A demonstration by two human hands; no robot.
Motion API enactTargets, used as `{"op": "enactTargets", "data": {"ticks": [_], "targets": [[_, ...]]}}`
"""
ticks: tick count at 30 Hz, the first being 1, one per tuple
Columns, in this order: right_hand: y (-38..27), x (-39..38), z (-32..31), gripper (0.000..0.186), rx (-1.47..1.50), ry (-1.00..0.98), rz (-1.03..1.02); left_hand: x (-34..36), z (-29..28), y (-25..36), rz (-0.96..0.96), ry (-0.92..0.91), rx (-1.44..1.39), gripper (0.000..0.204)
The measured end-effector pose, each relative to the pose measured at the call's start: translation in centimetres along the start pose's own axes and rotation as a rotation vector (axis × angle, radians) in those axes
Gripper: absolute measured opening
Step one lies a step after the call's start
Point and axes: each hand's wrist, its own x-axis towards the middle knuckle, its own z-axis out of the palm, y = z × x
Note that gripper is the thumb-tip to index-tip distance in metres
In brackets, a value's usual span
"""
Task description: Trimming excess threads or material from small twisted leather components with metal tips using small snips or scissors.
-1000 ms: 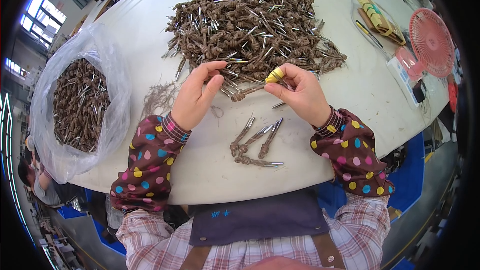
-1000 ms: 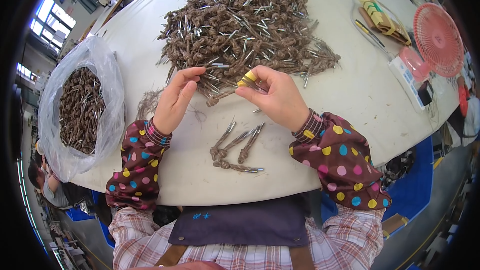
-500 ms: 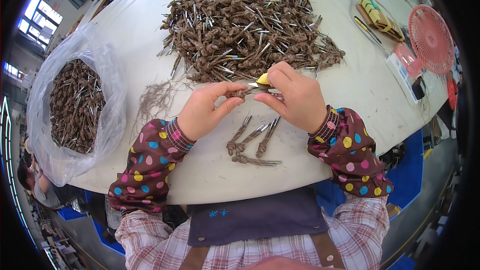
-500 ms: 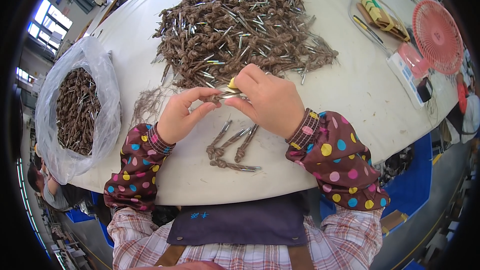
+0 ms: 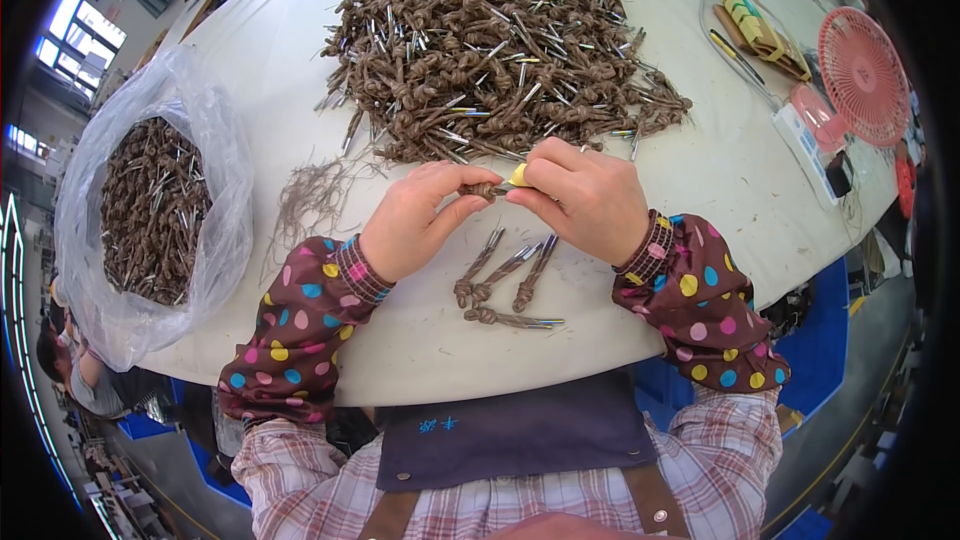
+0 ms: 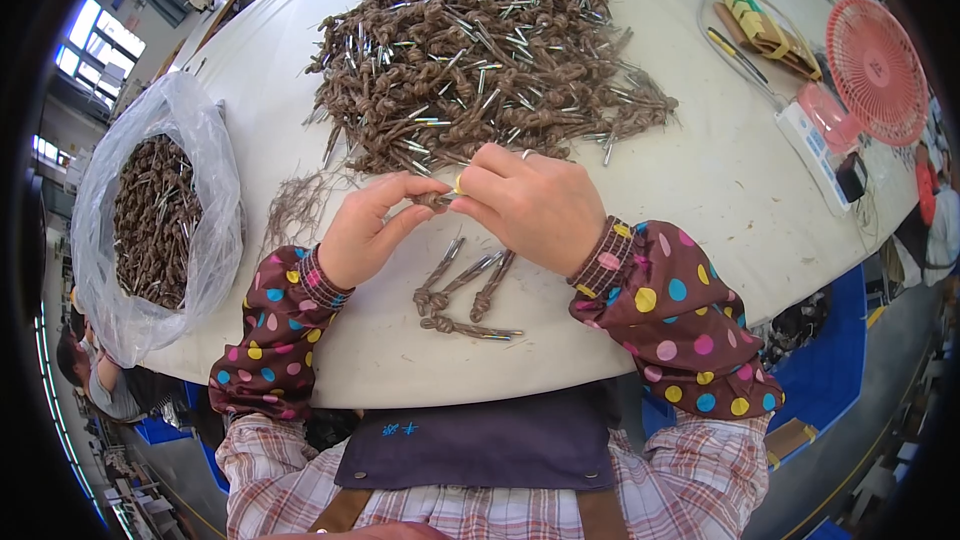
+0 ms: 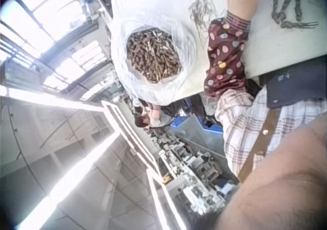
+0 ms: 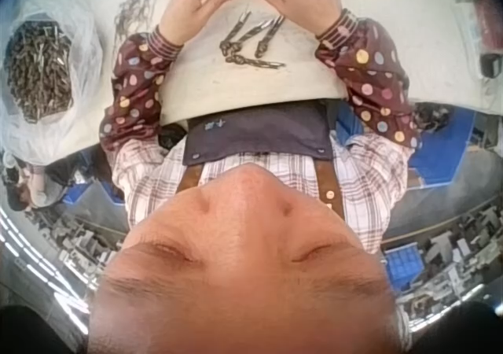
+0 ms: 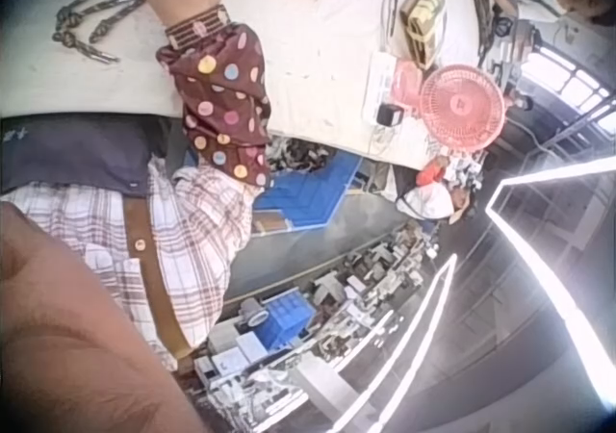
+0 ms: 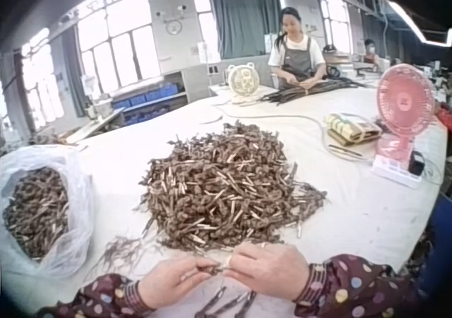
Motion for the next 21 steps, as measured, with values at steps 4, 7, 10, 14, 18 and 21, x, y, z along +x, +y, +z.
{"op": "enactTargets", "data": {"ticks": [4, 7, 10, 14, 18, 21], "targets": [[0.2, -0.2, 0.2, 0.022, 0.144, -0.02, 0.1, -0.1, 0.3, 0.1, -0.018, -0.007, -0.114, 0.024], [0.2, 0.3, -0.5, 0.026, 0.32, -0.023, 0.237, -0.2, 0.6, -0.2, -0.141, -0.015, -0.309, 0.025], [-0.1, 0.5, -0.6, 0.028, 0.433, -0.08, 0.316, -0.2, 0.4, -0.7, -0.237, -0.041, -0.45, 0.027], [0.3, 0.3, 0.0, 0.02, 0.611, -0.207, 0.55, 0.1, -0.1, -0.9, -0.42, -0.07, -0.694, 0.027], [1.6, 0.5, -0.4, 0.016, 0.734, -0.322, 0.733, 0.2, -1.2, -1.8, -0.439, 0.064, -0.353, 0.021], [2.3, 0.2, 0.1, 0.015, 0.966, -0.197, 0.745, -0.2, -1.3, -2.9, 0.016, 0.247, 0.623, 0.021]]}}
